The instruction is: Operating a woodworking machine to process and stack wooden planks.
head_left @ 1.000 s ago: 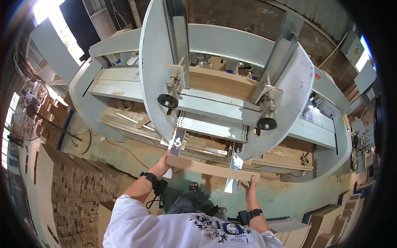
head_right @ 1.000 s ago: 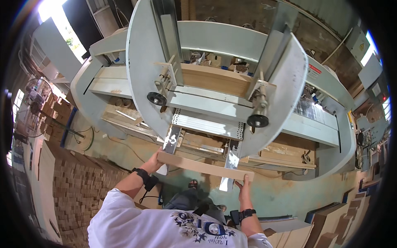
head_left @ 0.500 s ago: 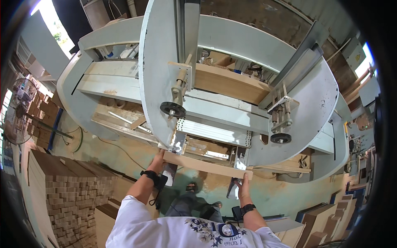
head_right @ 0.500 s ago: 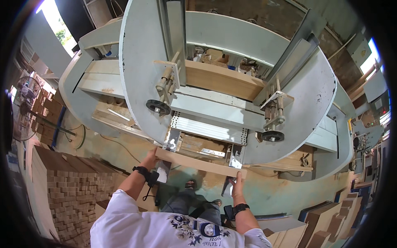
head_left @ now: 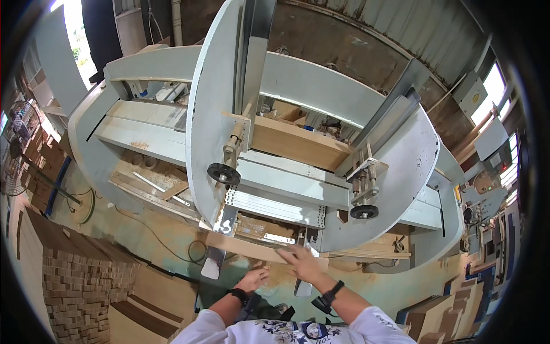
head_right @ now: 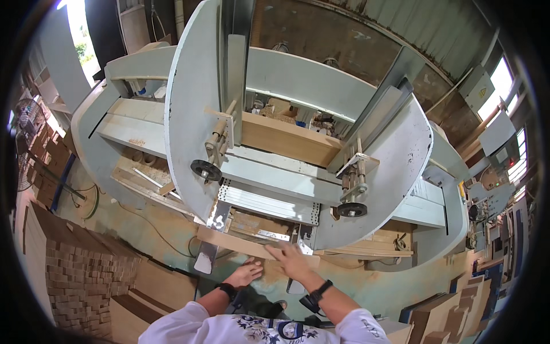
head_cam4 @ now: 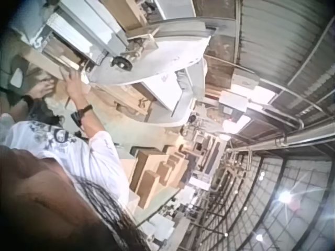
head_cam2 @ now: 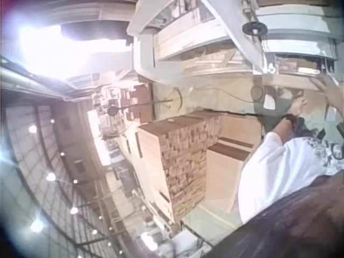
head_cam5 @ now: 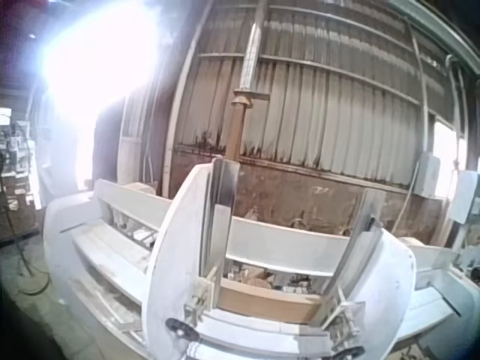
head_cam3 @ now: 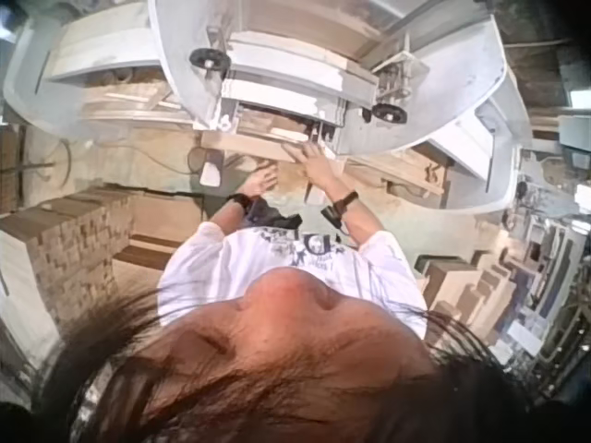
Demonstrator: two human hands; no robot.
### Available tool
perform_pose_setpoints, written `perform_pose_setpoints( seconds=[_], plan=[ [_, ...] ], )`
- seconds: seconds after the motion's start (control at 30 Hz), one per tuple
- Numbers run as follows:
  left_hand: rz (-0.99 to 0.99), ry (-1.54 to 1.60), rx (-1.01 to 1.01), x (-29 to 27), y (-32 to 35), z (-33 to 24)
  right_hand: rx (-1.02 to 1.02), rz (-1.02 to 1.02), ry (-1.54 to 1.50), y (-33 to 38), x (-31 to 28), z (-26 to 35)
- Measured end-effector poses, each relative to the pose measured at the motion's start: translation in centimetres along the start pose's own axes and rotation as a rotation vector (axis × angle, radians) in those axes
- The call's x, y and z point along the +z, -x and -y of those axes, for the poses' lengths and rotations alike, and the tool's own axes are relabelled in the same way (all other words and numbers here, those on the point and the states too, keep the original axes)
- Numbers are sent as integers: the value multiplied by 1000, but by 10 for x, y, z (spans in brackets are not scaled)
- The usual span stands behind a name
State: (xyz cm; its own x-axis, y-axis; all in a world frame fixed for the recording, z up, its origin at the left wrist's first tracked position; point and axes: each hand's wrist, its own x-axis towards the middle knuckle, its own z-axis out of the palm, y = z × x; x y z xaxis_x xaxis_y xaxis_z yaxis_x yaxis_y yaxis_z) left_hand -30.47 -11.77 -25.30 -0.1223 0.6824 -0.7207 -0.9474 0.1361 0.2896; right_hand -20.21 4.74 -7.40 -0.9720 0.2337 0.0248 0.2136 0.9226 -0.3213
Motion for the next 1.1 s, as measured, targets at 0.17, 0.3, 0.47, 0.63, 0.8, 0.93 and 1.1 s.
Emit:
perform_pose_setpoints(
  seconds=[0.17,0.3,0.47,0.63,0.8,0.93,1.1],
  plan=[
    [225,151,8,-11,-40,1,-93,239,132,-37,22,10],
    [265,109,32,-2,-14,9,-99,178,121,-20,17,16],
    [375,47,71,32,58,17,-85,89,62,22,-32,44],
    [417,-24,197,86,78,18,-51,-10,47,66,-123,46],
    [545,-174,529,260,158,-35,-18,-142,229,66,-264,57],
    [606,-211,606,368,202,-90,-18,-248,298,48,-378,72],
    [806,-194,601,452,232,-172,-10,-257,280,-5,-479,75]
  ],
)
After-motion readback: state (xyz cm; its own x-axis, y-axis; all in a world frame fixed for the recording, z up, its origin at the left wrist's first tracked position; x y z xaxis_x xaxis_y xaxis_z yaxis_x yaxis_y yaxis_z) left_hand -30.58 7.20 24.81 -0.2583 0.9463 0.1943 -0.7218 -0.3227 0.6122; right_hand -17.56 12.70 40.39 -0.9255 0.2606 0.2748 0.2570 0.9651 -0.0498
